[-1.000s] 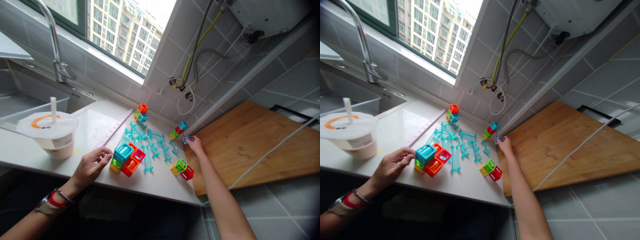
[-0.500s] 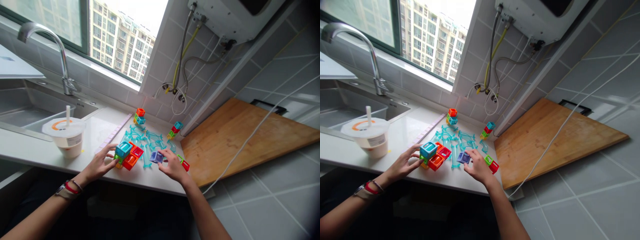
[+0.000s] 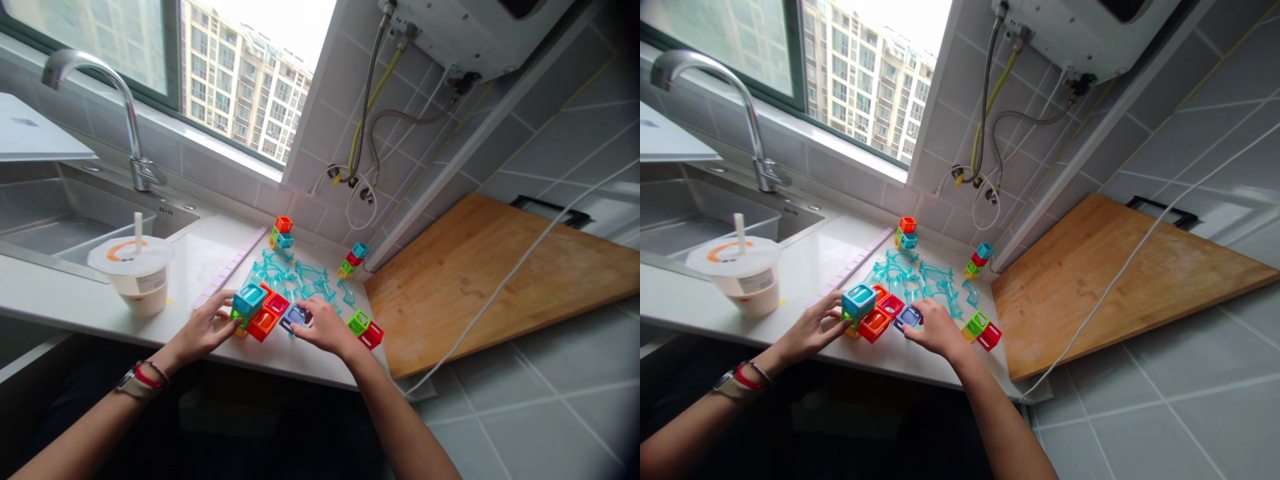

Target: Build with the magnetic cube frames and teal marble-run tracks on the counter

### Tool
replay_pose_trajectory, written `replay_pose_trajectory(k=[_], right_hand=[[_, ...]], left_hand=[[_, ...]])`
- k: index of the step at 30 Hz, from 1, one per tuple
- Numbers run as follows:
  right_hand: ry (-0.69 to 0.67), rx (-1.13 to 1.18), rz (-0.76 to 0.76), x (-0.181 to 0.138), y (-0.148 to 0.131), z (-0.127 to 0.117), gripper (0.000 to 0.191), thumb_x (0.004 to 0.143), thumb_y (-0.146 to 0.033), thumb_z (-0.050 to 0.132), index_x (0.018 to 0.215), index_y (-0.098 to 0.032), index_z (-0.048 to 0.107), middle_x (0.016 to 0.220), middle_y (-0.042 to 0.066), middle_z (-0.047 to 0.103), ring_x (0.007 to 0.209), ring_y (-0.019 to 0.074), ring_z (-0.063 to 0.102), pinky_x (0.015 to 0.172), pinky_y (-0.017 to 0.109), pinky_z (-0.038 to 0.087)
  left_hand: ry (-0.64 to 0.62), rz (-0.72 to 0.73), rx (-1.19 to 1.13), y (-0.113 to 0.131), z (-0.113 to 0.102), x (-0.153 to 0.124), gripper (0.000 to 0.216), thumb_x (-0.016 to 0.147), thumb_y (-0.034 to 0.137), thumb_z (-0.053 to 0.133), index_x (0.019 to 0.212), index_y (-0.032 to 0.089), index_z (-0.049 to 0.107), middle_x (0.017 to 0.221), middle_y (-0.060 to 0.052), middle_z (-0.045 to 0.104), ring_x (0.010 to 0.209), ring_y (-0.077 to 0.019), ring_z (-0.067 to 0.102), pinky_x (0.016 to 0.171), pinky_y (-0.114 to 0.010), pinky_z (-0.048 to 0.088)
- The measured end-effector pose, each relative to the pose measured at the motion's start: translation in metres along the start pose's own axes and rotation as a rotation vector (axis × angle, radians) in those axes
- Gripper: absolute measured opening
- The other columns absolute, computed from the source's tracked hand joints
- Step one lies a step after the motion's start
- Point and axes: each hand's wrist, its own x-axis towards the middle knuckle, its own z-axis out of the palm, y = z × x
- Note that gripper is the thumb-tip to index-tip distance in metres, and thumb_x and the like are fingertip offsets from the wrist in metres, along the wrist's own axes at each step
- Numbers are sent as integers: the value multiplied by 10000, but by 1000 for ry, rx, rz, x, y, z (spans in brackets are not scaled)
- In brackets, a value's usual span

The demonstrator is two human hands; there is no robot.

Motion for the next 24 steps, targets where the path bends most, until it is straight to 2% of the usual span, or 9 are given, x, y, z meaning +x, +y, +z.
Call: replay_pose_trajectory(k=[4,8,11,16,20,24], right_hand=[[-11,-7,-16,5,-3,3,371,822,-363,793,1166,-231,751,916,50,656,843,220,611,790,332,509],[3,0,-16,4,-4,3,425,837,-355,781,1241,-237,716,964,56,680,904,235,631,857,360,519],[2,36,-16,0,-2,3,526,817,-340,809,1310,-217,674,1044,74,689,950,241,649,903,376,529],[-1,93,13,-6,3,8,712,789,-357,850,1432,-223,575,1103,81,668,874,204,652,883,381,551],[6,91,35,-8,6,11,691,790,-333,844,1419,-213,584,1092,81,679,868,204,651,878,385,553],[38,79,28,-8,3,12,593,801,-296,819,1355,-213,624,1081,73,674,854,199,645,865,376,558]], left_hand=[[3,-21,-23,0,1,0,449,912,401,674,1309,240,538,1173,-117,707,944,-260,731,787,-367,640],[29,-63,-57,-3,1,-1,486,916,409,657,1342,235,501,1120,-116,711,848,-235,735,746,-373,643],[28,-87,-59,-5,1,0,486,927,419,637,1347,222,491,1122,-126,710,852,-236,739,764,-388,641],[6,-98,-64,-1,0,2,444,928,423,633,1300,203,532,1083,-116,738,920,-262,749,808,-398,636],[-36,-82,-75,1,-1,4,330,958,419,611,1212,208,589,1037,-87,747,937,-251,746,822,-366,627],[-36,-53,-73,-3,0,4,253,955,400,624,1124,212,619,1029,-72,747,943,-245,743,833,-341,624]])
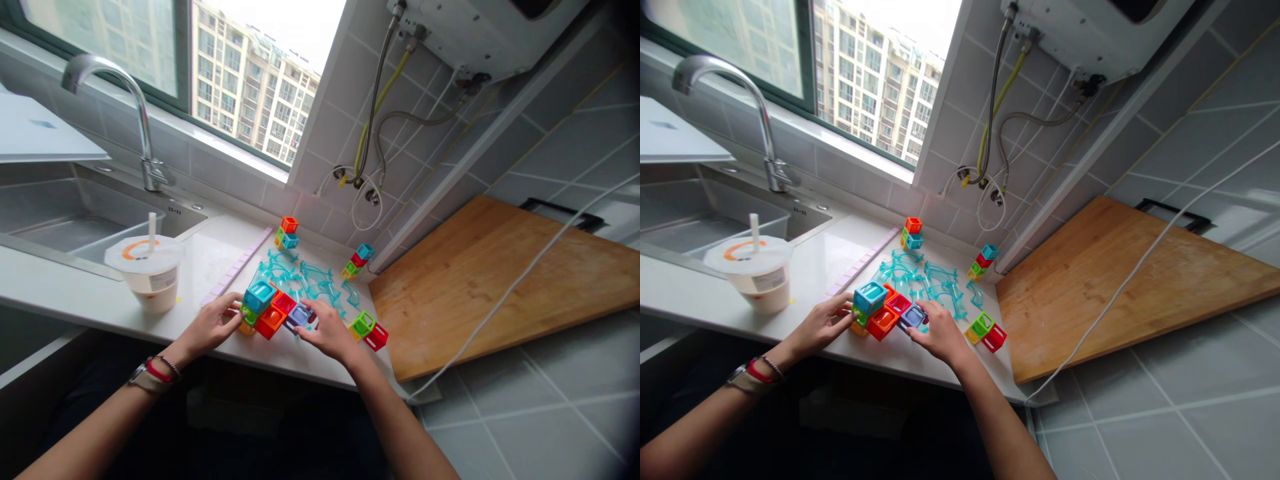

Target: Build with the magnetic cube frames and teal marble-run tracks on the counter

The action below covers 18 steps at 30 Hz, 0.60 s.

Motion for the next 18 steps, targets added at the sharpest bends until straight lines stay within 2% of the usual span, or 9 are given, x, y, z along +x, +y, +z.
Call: replay_pose_trajectory(k=[5,11,15,18], right_hand=[[5,24,-36,-1,0,1,565,801,-192,762,1350,-223,632,1121,77,664,907,208,657,868,362,570],[-43,60,-87,2,22,-13,552,796,-71,652,1327,-221,656,1225,92,677,1060,227,669,904,364,581],[-21,54,-117,19,36,-23,565,778,-3,589,1291,-223,681,1283,97,674,1140,232,670,982,395,570],[-34,68,-161,37,39,-20,592,778,19,574,1305,-232,675,1309,88,686,1193,234,667,1032,414,557]], left_hand=[[24,24,25,-2,0,0,200,941,361,631,1073,211,619,1002,-51,736,914,-230,738,827,-325,625],[22,-9,2,-2,1,-1,216,946,374,617,1074,201,612,986,-60,735,888,-234,750,798,-324,629],[23,-11,11,-5,1,-2,228,944,380,619,1085,201,609,1002,-67,737,905,-238,751,822,-332,625],[35,-17,19,-6,1,-1,228,938,387,625,1071,202,615,977,-59,737,880,-235,754,803,-323,626]])
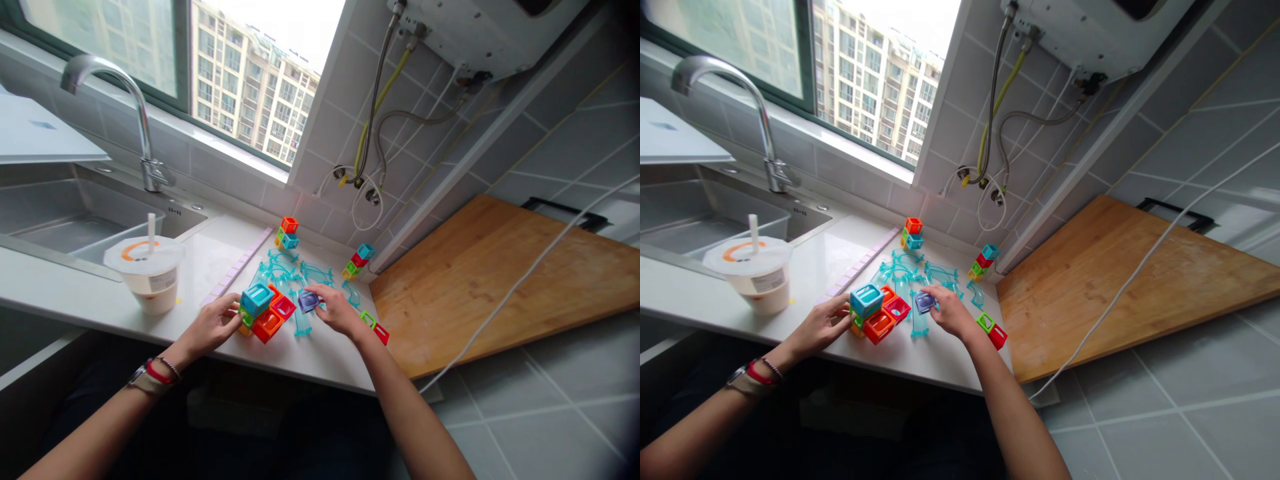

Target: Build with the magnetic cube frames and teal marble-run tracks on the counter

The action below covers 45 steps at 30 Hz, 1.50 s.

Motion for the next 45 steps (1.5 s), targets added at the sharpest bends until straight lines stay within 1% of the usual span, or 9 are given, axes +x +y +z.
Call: replay_pose_trajectory(k=[4,8,14,19,21,26,33,39,45], right_hand=[[-46,21,-70,21,-3,9,636,773,57,551,1325,-236,666,1341,83,685,1276,234,635,1105,431,514],[-98,27,-90,28,-6,14,692,753,91,519,1341,-248,657,1364,76,674,1275,223,638,1110,419,512],[-114,26,-116,24,-2,20,774,738,88,519,1418,-273,601,1457,74,608,1373,224,564,1176,438,452],[-93,15,-55,15,-1,17,776,782,-7,621,1497,-292,521,1563,107,465,1450,273,467,1188,489,425],[-86,15,-24,12,1,16,786,783,-31,645,1510,-298,504,1573,110,445,1463,288,442,1187,505,421],[-66,38,9,7,7,23,722,794,-33,640,1457,-308,562,1460,91,551,1319,247,575,1126,454,488],[-92,-54,21,9,9,32,745,750,-14,679,1448,-250,574,1517,120,523,1404,287,505,1186,483,415],[-82,-52,-15,16,11,35,619,774,28,609,1341,-220,650,1375,110,620,1281,253,600,1135,429,468],[-89,-67,-29,17,0,27,535,759,-8,663,1239,-243,689,1271,93,625,1189,252,635,1053,415,518]], left_hand=[[-8,5,-12,5,0,1,230,941,390,616,1072,201,626,978,-64,748,896,-239,757,788,-315,628],[-10,18,-11,9,-1,2,212,949,378,599,1054,197,636,989,-72,752,911,-237,755,784,-311,628],[-5,-12,-22,6,0,0,252,943,385,605,1116,202,614,972,-71,753,884,-242,762,781,-328,629],[29,17,-12,11,0,1,237,924,368,619,1087,198,646,971,-74,755,923,-245,746,821,-344,625],[33,17,-9,15,-1,1,230,924,367,610,1070,195,651,971,-75,753,932,-245,743,821,-345,627],[13,12,-8,19,0,1,224,928,394,614,1031,199,651,952,-69,745,886,-229,742,797,-334,635],[11,-1,18,15,1,2,236,948,417,600,1038,203,646,951,-69,746,876,-219,739,787,-324,632],[-2,22,23,12,2,-1,269,929,410,643,1109,211,644,1014,-68,740,885,-211,737,801,-330,635],[18,11,4,13,1,0,306,943,439,628,1134,201,634,1030,-80,728,950,-233,729,809,-333,630]])
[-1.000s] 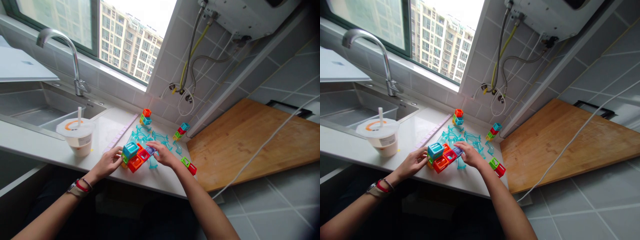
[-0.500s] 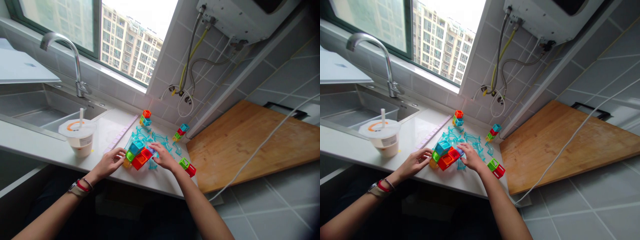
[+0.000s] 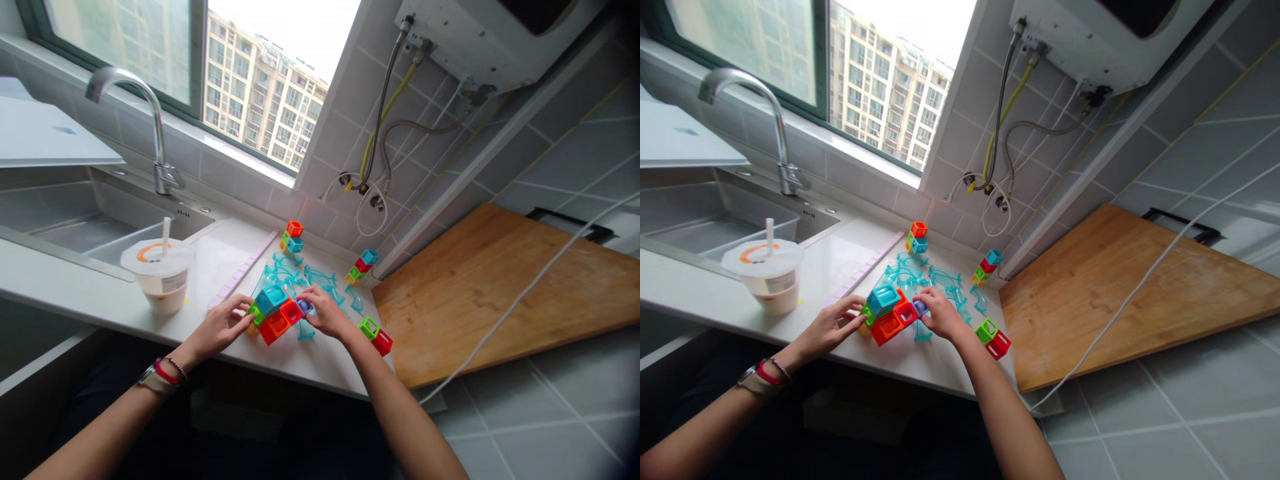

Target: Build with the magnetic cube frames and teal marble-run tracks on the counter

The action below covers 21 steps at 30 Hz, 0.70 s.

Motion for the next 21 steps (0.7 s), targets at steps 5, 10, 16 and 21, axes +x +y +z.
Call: replay_pose_trajectory(k=[5,10,16,21], right_hand=[[-48,16,-37,-3,-16,-12,510,734,-74,749,1203,-262,677,1245,71,645,1182,256,625,1039,408,511],[-98,150,37,-7,-22,-14,495,747,-142,797,1214,-244,672,1145,40,703,1027,211,684,945,371,554],[-54,171,144,-14,-22,-11,447,739,-278,857,1143,-211,680,1106,57,714,964,210,701,841,342,568],[81,-48,185,-24,-19,-18,381,759,-322,833,1093,-215,686,1041,62,690,924,222,671,839,361,544]], left_hand=[[30,-41,-15,-1,0,2,279,972,448,555,1062,200,645,855,-48,770,782,-218,741,677,-280,593],[54,-50,12,-2,-2,3,266,967,432,529,1059,218,658,843,-23,792,770,-224,760,707,-274,576],[59,-48,10,-2,-4,5,262,970,435,510,1010,214,646,903,-39,783,818,-235,783,705,-265,577],[100,-57,17,6,-2,3,252,955,438,543,994,218,659,797,-17,770,748,-230,781,617,-247,561]])
